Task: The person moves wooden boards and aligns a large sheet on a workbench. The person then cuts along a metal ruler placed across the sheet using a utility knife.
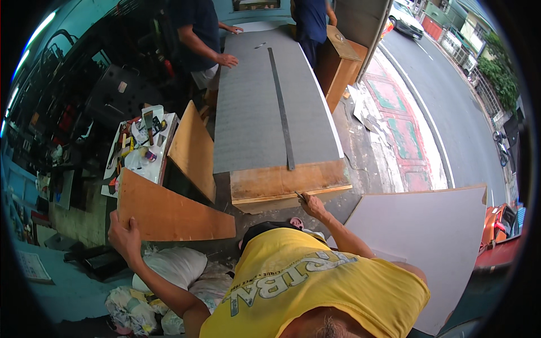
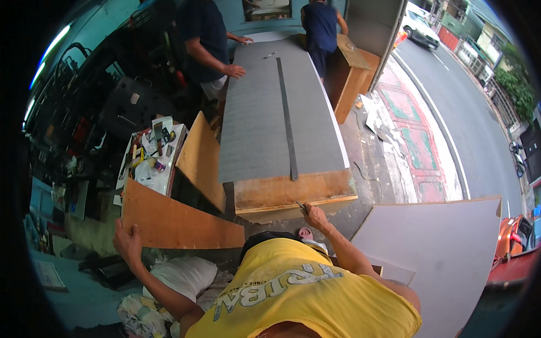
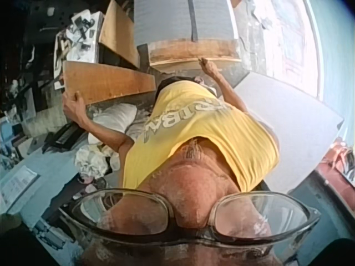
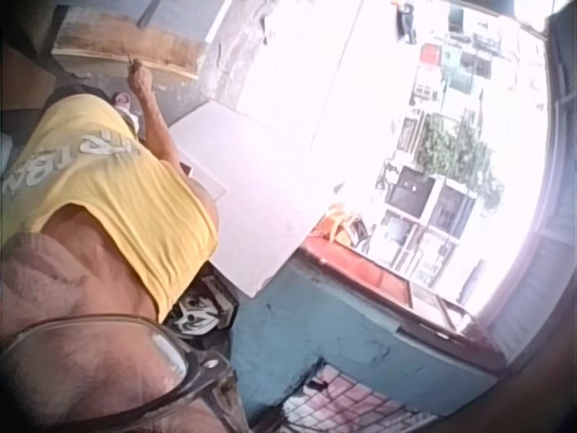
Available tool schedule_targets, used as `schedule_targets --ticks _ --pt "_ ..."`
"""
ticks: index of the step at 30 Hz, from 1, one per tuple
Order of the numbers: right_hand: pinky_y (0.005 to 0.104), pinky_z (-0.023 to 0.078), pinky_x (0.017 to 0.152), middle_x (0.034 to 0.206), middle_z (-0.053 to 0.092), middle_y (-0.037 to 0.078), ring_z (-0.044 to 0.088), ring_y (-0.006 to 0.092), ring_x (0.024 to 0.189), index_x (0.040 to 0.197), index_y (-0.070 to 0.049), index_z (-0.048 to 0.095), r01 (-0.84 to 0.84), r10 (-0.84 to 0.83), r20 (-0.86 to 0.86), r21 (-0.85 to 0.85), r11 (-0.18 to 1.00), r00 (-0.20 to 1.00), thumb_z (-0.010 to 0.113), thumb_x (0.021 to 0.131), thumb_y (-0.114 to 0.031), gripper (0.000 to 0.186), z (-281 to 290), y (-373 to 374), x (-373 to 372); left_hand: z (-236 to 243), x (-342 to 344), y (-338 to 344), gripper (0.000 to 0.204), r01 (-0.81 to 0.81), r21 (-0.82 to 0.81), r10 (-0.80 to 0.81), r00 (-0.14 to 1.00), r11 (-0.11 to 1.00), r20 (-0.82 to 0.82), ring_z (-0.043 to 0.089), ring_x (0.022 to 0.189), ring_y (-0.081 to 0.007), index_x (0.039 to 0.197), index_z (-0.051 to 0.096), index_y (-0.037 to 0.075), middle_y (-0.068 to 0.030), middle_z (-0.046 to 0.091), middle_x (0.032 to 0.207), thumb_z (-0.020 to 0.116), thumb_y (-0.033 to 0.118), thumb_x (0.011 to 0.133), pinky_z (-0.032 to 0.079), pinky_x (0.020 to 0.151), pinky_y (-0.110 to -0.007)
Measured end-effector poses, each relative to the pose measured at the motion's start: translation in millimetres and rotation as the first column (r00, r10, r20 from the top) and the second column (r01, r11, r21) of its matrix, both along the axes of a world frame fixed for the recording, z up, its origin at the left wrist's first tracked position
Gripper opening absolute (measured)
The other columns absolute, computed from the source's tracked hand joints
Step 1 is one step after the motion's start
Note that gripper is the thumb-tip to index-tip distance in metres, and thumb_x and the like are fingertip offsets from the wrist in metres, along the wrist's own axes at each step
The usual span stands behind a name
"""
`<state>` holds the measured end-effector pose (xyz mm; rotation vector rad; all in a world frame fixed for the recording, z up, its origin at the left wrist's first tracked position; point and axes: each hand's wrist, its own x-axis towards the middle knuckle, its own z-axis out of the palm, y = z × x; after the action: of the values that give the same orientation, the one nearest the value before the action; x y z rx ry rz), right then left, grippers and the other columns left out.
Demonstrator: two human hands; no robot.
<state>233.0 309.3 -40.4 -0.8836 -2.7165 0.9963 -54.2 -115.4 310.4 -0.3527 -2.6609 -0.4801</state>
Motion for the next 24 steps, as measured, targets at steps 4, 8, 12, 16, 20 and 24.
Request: schedule_targets --ticks 4,8,12,16,20,24 --pt "0.0521 0.047 0.067 0.083 0.064 0.024 0.060 0.0442 0.080 0.100 -0.006 0.055 -0.007 0.007 0.012 -0.014 1.000 1.000 0.056 0.091 -0.030 0.025 0.5 -0.7 -1.6 0.8 -0.5 0.4 0.036 -0.010 0.008 0.010 1.000 1.000 0.000 0.062 0.090 -0.0431 0.106 0.052 0.005 -0.0214 0.065 0.094 0.068 0.004 0.073 0.048 0.073 -0.050" --pt "0.0517 0.047 0.068 0.084 0.064 0.024 0.060 0.0439 0.081 0.101 -0.006 0.056 0.011 -0.010 0.055 -0.014 1.000 0.998 0.057 0.091 -0.029 0.025 -1.7 -2.2 -4.7 1.7 -2.5 -2.3 0.036 -0.009 0.030 0.009 1.000 0.999 -0.001 0.062 0.090 -0.0429 0.106 0.052 0.005 -0.0218 0.064 0.095 0.068 0.004 0.073 0.048 0.073 -0.050" --pt "0.0511 0.047 0.068 0.085 0.064 0.024 0.060 0.0436 0.082 0.102 -0.006 0.057 -0.006 0.006 0.048 -0.015 1.000 0.999 0.057 0.090 -0.029 0.025 -5.1 -2.6 -6.8 4.7 -3.8 1.3 0.036 0.006 0.075 -0.007 1.000 0.997 0.016 0.062 0.090 -0.0431 0.106 0.053 0.005 -0.0222 0.064 0.095 0.068 0.004 0.073 0.048 0.073 -0.050" --pt "0.0501 0.047 0.069 0.087 0.064 0.024 0.061 0.0434 0.084 0.103 -0.006 0.058 0.000 0.003 0.072 -0.039 0.999 0.997 0.057 0.090 -0.027 0.025 -1.3 -3.8 -13.4 5.4 -6.2 2.9 0.037 -0.027 0.041 0.028 1.000 0.999 -0.006 0.061 0.090 -0.0438 0.106 0.053 0.005 -0.0226 0.064 0.094 0.068 0.004 0.072 0.047 0.074 -0.050" --pt "0.0494 0.047 0.069 0.087 0.064 0.024 0.061 0.0435 0.083 0.104 -0.005 0.058 0.000 0.004 0.062 -0.056 0.998 0.998 0.057 0.090 -0.026 0.026 -4.6 -2.0 -18.3 1.7 -12.0 0.4 0.036 -0.040 0.033 0.040 0.999 0.999 -0.014 0.060 0.090 -0.0445 0.104 0.053 0.004 -0.0237 0.064 0.093 0.068 0.004 0.072 0.047 0.074 -0.051" --pt "0.0488 0.047 0.067 0.084 0.064 0.024 0.061 0.0439 0.081 0.105 -0.004 0.058 -0.033 0.035 0.062 -0.036 0.999 0.997 0.057 0.090 -0.026 0.026 -4.8 -2.2 -22.2 3.4 -14.1 3.2 0.035 -0.049 0.030 0.048 0.999 0.998 0.014 0.060 0.090 -0.0444 0.103 0.053 0.004 -0.0240 0.063 0.092 0.069 0.004 0.071 0.047 0.073 -0.051"
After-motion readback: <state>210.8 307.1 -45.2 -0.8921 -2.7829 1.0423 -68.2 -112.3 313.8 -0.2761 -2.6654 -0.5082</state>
